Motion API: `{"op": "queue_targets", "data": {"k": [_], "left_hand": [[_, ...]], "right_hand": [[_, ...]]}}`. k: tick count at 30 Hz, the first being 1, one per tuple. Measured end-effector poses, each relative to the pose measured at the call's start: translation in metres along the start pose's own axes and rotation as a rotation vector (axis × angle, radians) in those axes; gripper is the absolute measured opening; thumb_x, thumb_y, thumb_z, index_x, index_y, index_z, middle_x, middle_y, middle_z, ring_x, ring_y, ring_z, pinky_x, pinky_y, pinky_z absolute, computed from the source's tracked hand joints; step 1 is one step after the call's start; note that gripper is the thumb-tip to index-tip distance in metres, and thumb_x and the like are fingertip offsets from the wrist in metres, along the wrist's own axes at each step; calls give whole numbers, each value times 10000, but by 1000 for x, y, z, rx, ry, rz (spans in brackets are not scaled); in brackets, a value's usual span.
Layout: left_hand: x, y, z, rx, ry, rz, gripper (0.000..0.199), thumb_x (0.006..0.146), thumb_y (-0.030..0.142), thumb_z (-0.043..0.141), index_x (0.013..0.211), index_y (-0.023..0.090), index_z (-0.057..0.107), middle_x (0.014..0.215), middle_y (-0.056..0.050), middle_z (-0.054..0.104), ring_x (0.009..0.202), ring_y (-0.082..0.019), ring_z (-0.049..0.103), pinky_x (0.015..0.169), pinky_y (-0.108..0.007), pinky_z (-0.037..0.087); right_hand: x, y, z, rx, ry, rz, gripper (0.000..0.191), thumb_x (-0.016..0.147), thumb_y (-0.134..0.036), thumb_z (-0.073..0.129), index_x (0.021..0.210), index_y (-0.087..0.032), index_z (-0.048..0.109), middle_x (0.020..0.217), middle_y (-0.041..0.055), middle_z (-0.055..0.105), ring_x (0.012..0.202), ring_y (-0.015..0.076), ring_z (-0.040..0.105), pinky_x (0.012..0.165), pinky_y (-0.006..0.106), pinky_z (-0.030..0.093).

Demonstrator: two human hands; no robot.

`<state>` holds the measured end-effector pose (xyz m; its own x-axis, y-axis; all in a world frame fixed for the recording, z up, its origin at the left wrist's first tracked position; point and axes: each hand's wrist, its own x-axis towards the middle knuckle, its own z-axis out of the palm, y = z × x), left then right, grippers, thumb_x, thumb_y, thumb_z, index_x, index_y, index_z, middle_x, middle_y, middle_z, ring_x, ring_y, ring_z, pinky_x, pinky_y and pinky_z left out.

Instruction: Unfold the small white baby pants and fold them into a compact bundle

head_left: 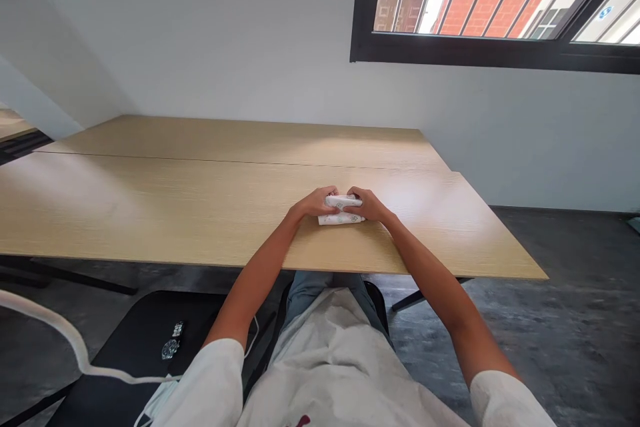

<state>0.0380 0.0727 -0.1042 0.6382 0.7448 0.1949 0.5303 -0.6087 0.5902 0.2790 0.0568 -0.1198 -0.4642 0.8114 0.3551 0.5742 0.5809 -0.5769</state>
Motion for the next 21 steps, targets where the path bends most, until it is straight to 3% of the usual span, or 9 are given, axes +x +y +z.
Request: {"op": "queue_targets", "data": {"k": [5, 8, 11, 14, 18, 21], "left_hand": [[4, 6, 3, 33, 285, 90, 374, 769, 385, 682, 1070, 187, 578, 1069, -58, 657, 972, -218, 614, 871, -321, 503], [6, 9, 3, 104, 390, 106, 397, 840, 296, 631, 1215, 187, 564, 1216, -103, 637, 1112, -244, 594, 970, -351, 491], [6, 10, 4, 227, 395, 102, 469, 838, 135, 550, 1303, 195, 564, 1282, -120, 623, 1222, -278, 539, 1047, -401, 444], [6, 7, 7, 329, 357, 83, 533, 800, 63, 530, 1310, 203, 592, 1261, -118, 630, 1215, -300, 524, 1028, -433, 426], [6, 1, 9, 349, 323, 100, 453, 810, 66, 545, 1232, 191, 651, 1176, -120, 641, 1144, -294, 544, 965, -418, 440], [5, 1, 8, 309, 289, 137, 331, 821, 164, 638, 1147, 182, 690, 1111, -115, 641, 1087, -284, 567, 940, -399, 459]], "right_hand": [[3, 2, -1, -42, 255, -112, 237, 813, -321, 709, 993, -209, 601, 967, 70, 655, 856, 235, 576, 760, 337, 468], [4, 1, -4, -102, 367, -160, 208, 824, -237, 684, 1019, -222, 614, 1046, 109, 665, 1000, 290, 582, 863, 401, 498], [3, 0, -6, -145, 390, -182, 256, 829, -185, 660, 1080, -224, 632, 1082, 118, 674, 1056, 319, 572, 916, 449, 503], [1, 0, -5, -159, 328, -197, 359, 822, -203, 702, 1174, -217, 634, 1131, 119, 681, 1071, 329, 569, 933, 467, 504], [1, 2, -1, -181, 232, -229, 513, 780, -267, 802, 1260, -198, 634, 1140, 126, 677, 1063, 329, 572, 933, 461, 504], [2, 5, -1, -230, 188, -230, 398, 792, -235, 790, 1175, -203, 687, 1068, 115, 667, 1027, 315, 573, 911, 440, 502]]}}
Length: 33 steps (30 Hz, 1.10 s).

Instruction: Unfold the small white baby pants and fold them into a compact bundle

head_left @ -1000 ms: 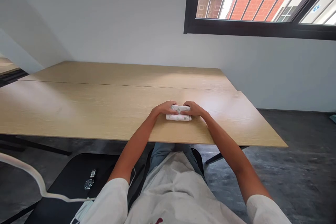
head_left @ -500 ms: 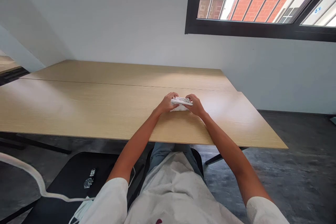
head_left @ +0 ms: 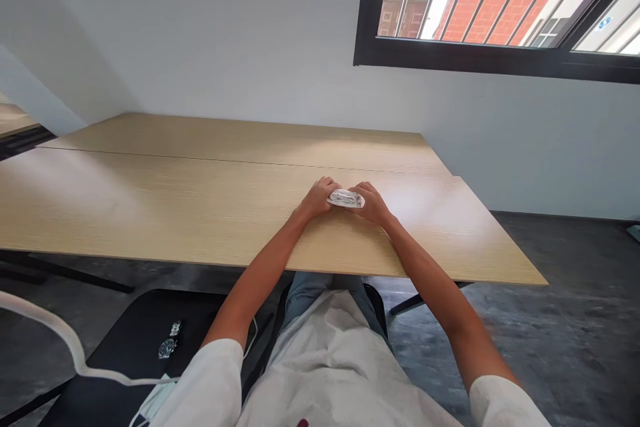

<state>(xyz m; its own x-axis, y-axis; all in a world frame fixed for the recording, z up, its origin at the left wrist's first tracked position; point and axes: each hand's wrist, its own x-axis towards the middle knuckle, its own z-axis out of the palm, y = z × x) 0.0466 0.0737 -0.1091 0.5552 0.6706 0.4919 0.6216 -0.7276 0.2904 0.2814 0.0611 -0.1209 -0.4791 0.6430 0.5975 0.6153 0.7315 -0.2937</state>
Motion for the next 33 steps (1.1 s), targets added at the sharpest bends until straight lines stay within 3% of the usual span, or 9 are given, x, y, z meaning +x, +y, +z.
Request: {"op": "queue_targets", "data": {"k": [2, 5, 10, 15, 22, 28, 33], "left_hand": [[0, 1, -1, -28, -42, 15, 382, 784, 261, 737, 1156, 184, 694, 1113, -110, 640, 1082, -285, 574, 952, -401, 466], [0, 1, 0, -19, -97, -3, 475, 764, 334, 796, 1206, 198, 690, 1163, -111, 640, 1136, -301, 565, 992, -425, 458], [-3, -6, 5, 6, -123, -43, 438, 805, 342, 778, 1216, 206, 707, 1204, -117, 637, 1200, -314, 544, 1038, -456, 442], [-3, -13, 10, -36, -120, -71, 336, 882, 387, 694, 1168, 219, 742, 1194, -102, 657, 1186, -299, 557, 1050, -463, 443], [-2, -12, 8, -92, -150, -47, 337, 878, 486, 681, 1049, 215, 787, 1045, -89, 693, 1068, -284, 603, 983, -414, 478], [-1, -12, 6, -121, -146, -19, 385, 960, 485, 541, 1024, 205, 797, 965, -84, 694, 981, -262, 612, 939, -394, 481], [-1, -12, 11, -69, -147, -22, 364, 883, 473, 653, 1083, 187, 757, 1004, -84, 684, 1004, -268, 605, 965, -393, 480]], "right_hand": [[0, 2, -1, -58, -20, 23, 296, 814, -167, 741, 1106, -211, 710, 1043, 111, 656, 1019, 305, 571, 900, 424, 496], [-4, 6, -3, -119, -43, 94, 298, 824, -127, 710, 1111, -210, 710, 1077, 107, 631, 993, 283, 583, 849, 384, 495], [-10, 10, 1, -31, -141, 181, 490, 779, -315, 854, 1226, -211, 682, 1162, 83, 588, 865, 211, 620, 772, 316, 506], [-8, 12, 6, -8, -161, 212, 341, 864, -317, 800, 1175, -202, 722, 1052, 62, 597, 768, 176, 603, 734, 292, 491], [-5, 6, 0, 37, -186, 135, 244, 906, -344, 772, 1079, -174, 747, 937, 58, 609, 747, 178, 584, 705, 281, 448], [-5, 6, 1, 43, -189, 117, 229, 977, -369, 681, 1086, -171, 716, 921, 64, 612, 757, 190, 584, 702, 288, 430], [-5, 12, 5, 8, -201, 117, 246, 940, -386, 709, 1037, -169, 646, 950, 69, 624, 784, 201, 573, 686, 289, 416]]}}
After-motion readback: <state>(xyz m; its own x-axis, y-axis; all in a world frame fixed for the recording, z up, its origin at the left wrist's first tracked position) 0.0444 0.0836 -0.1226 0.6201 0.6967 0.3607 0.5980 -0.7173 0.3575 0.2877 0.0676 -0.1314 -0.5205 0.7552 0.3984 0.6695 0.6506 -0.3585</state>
